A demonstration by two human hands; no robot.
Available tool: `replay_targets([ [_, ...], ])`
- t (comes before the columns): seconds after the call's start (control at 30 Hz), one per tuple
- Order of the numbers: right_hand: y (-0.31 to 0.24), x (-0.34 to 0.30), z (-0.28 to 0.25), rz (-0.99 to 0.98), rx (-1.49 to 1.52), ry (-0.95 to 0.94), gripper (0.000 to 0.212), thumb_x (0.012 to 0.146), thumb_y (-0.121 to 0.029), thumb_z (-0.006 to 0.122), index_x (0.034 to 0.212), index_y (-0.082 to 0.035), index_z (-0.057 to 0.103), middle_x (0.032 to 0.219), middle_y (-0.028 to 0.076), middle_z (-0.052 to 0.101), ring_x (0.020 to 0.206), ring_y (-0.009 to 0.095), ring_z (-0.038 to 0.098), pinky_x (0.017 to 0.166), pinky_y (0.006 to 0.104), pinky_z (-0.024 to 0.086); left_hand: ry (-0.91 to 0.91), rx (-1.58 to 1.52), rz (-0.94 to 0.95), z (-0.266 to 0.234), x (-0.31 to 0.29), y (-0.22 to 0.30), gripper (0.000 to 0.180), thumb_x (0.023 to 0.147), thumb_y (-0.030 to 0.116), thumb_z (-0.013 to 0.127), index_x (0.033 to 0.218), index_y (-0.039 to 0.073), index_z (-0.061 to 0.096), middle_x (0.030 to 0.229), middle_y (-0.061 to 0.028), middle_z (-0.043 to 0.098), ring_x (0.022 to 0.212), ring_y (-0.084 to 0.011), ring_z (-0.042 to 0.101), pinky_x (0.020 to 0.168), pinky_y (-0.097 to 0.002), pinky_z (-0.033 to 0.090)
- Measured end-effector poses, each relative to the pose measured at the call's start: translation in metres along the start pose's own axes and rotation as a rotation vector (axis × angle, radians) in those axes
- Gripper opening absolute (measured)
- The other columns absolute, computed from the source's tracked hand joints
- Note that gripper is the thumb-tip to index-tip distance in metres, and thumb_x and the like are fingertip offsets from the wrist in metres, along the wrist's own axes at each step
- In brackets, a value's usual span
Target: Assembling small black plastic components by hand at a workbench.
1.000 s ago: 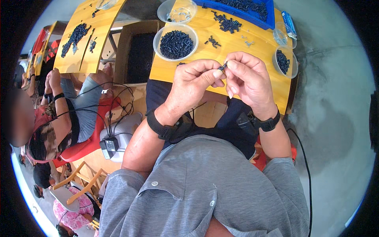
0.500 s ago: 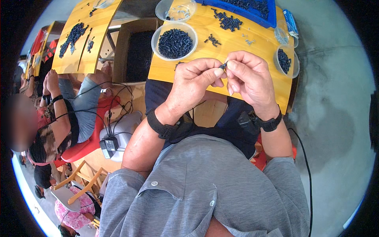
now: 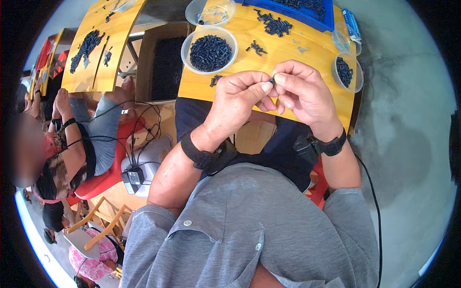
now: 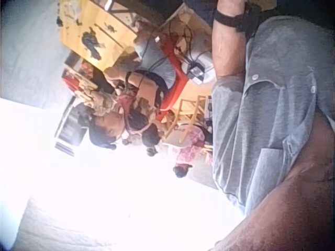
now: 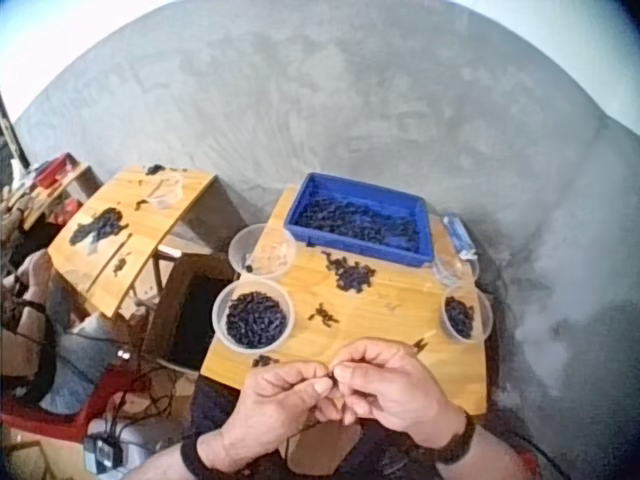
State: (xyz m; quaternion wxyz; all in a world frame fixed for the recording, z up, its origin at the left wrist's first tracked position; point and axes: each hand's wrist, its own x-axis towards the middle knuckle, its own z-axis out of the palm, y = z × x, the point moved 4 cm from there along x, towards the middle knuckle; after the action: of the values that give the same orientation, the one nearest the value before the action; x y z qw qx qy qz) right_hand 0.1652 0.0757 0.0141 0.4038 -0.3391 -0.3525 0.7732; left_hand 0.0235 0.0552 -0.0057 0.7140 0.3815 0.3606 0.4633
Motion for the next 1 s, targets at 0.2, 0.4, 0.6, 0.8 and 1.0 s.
replay_targets([
  [0.2,-0.002,-0.005,-0.004,0.026,-0.013,-0.049,0.014,0.089,-0.011,0.057,0.094,0.001,0.060,0.073,0.005,0.059,0.051,0.005,0.050,0.047,0.0228,0.051,-0.109,0.141,0.004,0.002,0.001,0.007,0.013,0.090,0.006,0.057,0.098,-0.003,0.062,0.086,-0.0088,0.067,0.071,-0.0132,0.065,0.064,-0.0246,0.055],
  [0.4,-0.006,-0.005,0.001,-0.019,-0.102,-0.014,0.015,0.089,-0.012,0.058,0.093,0.002,0.059,0.073,0.004,0.058,0.051,0.005,0.049,0.046,0.0219,0.050,-0.111,0.230,0.042,0.003,0.002,0.009,0.015,0.090,0.007,0.057,0.099,-0.004,0.062,0.088,-0.0082,0.067,0.073,-0.0128,0.066,0.066,-0.0241,0.055],
  [0.6,-0.012,-0.002,0.004,0.008,-0.118,-0.003,0.015,0.089,-0.015,0.058,0.089,0.000,0.058,0.072,0.002,0.057,0.050,0.004,0.048,0.046,0.0217,0.049,-0.025,0.270,0.141,0.003,0.003,0.011,0.013,0.088,0.008,0.059,0.092,-0.003,0.065,0.080,-0.0030,0.066,0.071,-0.0080,0.060,0.065,-0.0214,0.050],
  [0.8,-0.008,-0.002,0.003,0.088,-0.051,0.022,0.033,0.093,-0.032,0.053,0.083,0.000,0.056,0.064,0.004,0.055,0.043,0.008,0.049,0.040,0.0246,0.049,-0.029,0.429,0.369,0.001,0.005,0.019,0.009,0.085,0.004,0.061,0.090,-0.003,0.064,0.093,-0.0081,0.063,0.095,-0.0141,0.057,0.082,-0.0273,0.045],
  [1.0,0.003,-0.002,0.004,0.241,-0.018,-0.037,0.047,0.095,-0.043,0.043,0.081,0.000,0.056,0.062,0.008,0.056,0.039,0.011,0.050,0.036,0.0266,0.049,-0.035,0.341,0.351,0.002,0.006,0.023,0.006,0.082,0.001,0.060,0.085,-0.003,0.064,0.100,-0.0134,0.061,0.109,-0.0213,0.052,0.090,-0.0316,0.042],
])
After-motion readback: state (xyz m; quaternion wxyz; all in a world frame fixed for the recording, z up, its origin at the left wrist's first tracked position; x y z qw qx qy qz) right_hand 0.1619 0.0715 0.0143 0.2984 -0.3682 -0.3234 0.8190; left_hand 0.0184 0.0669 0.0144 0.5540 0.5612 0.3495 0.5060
